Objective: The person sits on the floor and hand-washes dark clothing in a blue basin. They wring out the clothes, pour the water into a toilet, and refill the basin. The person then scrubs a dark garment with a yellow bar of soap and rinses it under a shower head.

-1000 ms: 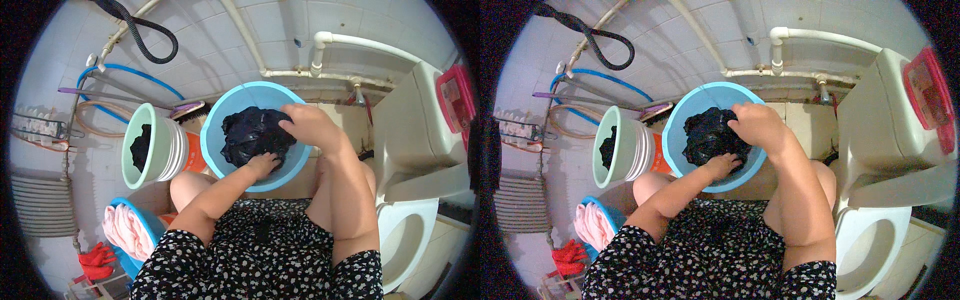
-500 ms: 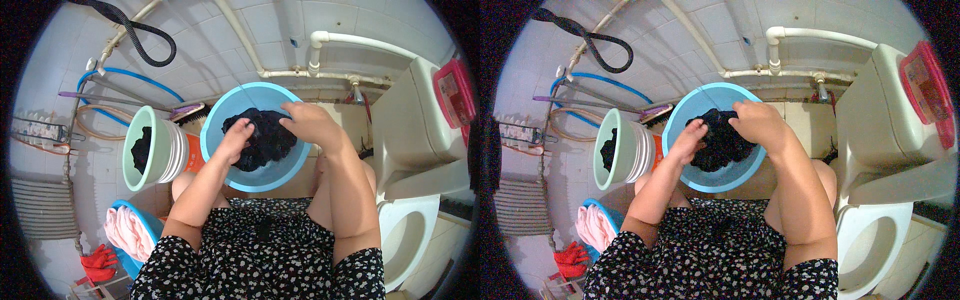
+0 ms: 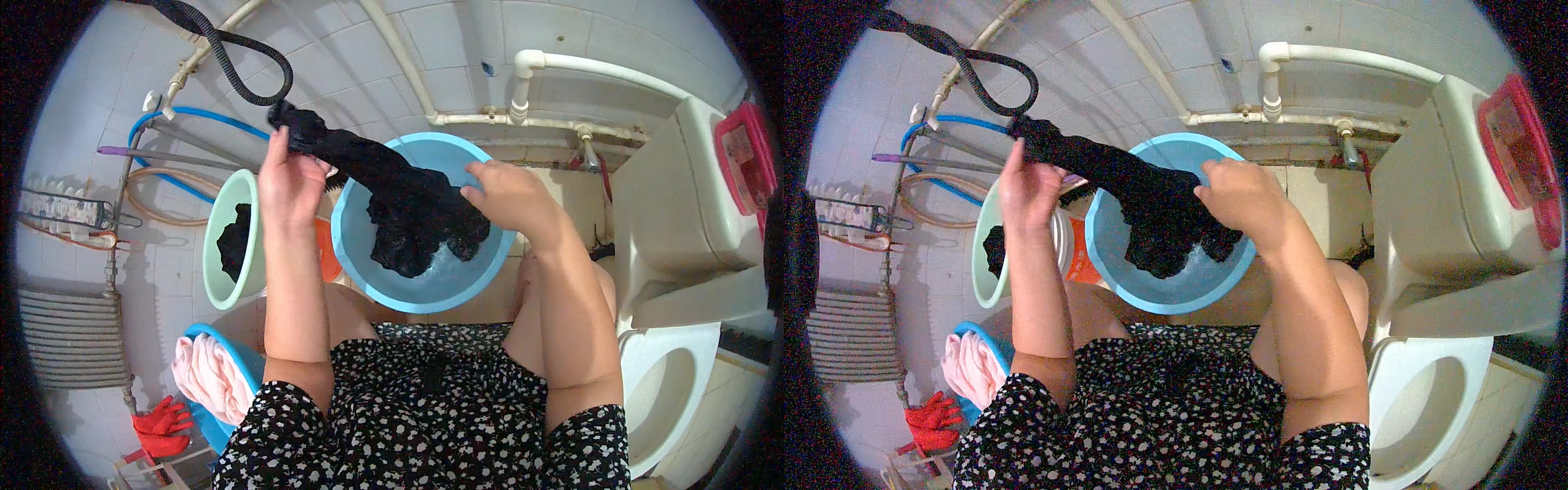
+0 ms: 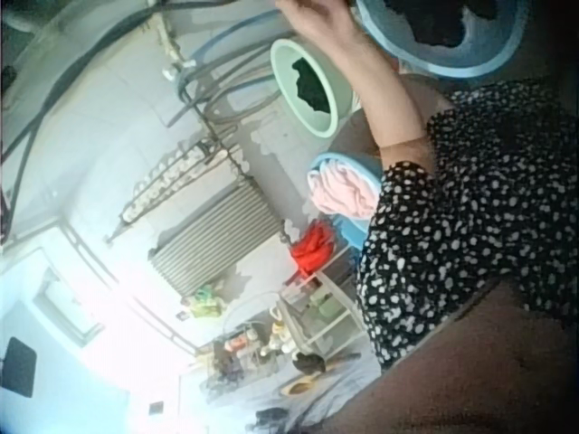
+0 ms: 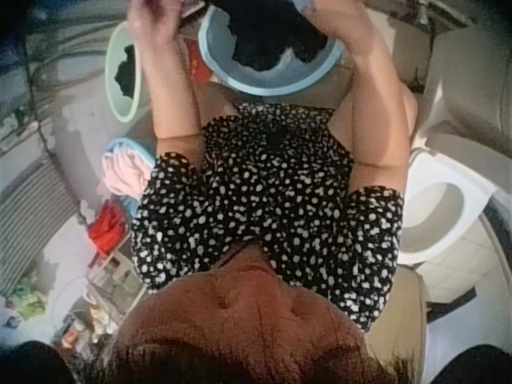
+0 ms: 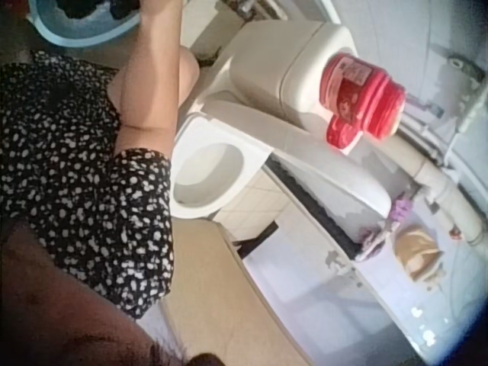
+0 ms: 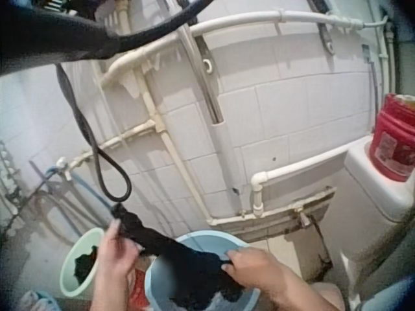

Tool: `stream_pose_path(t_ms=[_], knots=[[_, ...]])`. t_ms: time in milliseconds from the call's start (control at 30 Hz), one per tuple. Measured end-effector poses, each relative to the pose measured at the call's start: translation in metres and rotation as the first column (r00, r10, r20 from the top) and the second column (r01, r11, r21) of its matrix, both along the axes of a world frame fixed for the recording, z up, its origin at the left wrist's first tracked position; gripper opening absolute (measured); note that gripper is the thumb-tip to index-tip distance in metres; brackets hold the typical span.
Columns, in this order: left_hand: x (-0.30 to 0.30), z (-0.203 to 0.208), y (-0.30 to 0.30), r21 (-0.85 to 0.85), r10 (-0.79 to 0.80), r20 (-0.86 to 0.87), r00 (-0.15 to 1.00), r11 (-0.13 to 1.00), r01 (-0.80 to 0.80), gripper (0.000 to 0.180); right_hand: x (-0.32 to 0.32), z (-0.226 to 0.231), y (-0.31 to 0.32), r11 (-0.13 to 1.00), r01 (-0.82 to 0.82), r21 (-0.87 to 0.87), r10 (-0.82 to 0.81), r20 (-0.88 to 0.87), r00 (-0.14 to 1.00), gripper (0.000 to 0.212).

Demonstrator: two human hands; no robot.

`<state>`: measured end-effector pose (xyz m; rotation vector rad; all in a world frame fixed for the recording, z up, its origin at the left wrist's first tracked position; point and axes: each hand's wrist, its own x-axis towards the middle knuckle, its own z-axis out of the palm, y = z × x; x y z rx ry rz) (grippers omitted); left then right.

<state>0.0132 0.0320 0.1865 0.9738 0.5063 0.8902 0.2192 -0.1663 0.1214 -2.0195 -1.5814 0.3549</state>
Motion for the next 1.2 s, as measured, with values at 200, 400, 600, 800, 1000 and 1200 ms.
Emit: stream_pose_path(t_ms=[200,400,600,800,1000,1200], knots=[[0.006,-0.121,-0.022,0.717,0.569,-0.679,0.465,0.376,0.587,0.038,0.001,-0.003,0.000,0.998,0.003,0.058,-0.002,-0.012,1.000,0.025],[0.046,-0.211,-0.105,0.457,0.052,-0.889,0.456,0.017,0.889,0.039,0.003,0.004,-0.002,0.990,-0.041,-0.132,0.036,-0.039,0.999,0.036],[0.063,-0.257,-0.130,0.095,0.641,-0.761,0.102,-0.045,0.994,0.046,0.006,0.002,0.000,0.990,-0.058,-0.128,0.051,-0.055,0.997,0.037],[0.064,-0.237,-0.127,-0.347,0.443,-0.852,-0.277,-0.083,0.934,0.033,0.010,0.004,-0.004,0.990,-0.049,-0.130,0.039,-0.073,0.997,0.039],[0.019,-0.172,-0.100,0.093,-0.220,-0.950,0.222,0.480,0.872,0.029,0.006,0.010,0.000,0.986,0.012,-0.167,-0.027,-0.087,0.996,0.041],[-0.007,-0.094,-0.065,-0.275,-0.516,-0.257,0.817,0.849,0.450,0.029,-0.005,-0.014,0.022,0.995,0.100,-0.019,-0.100,-0.340,0.935,0.038]])
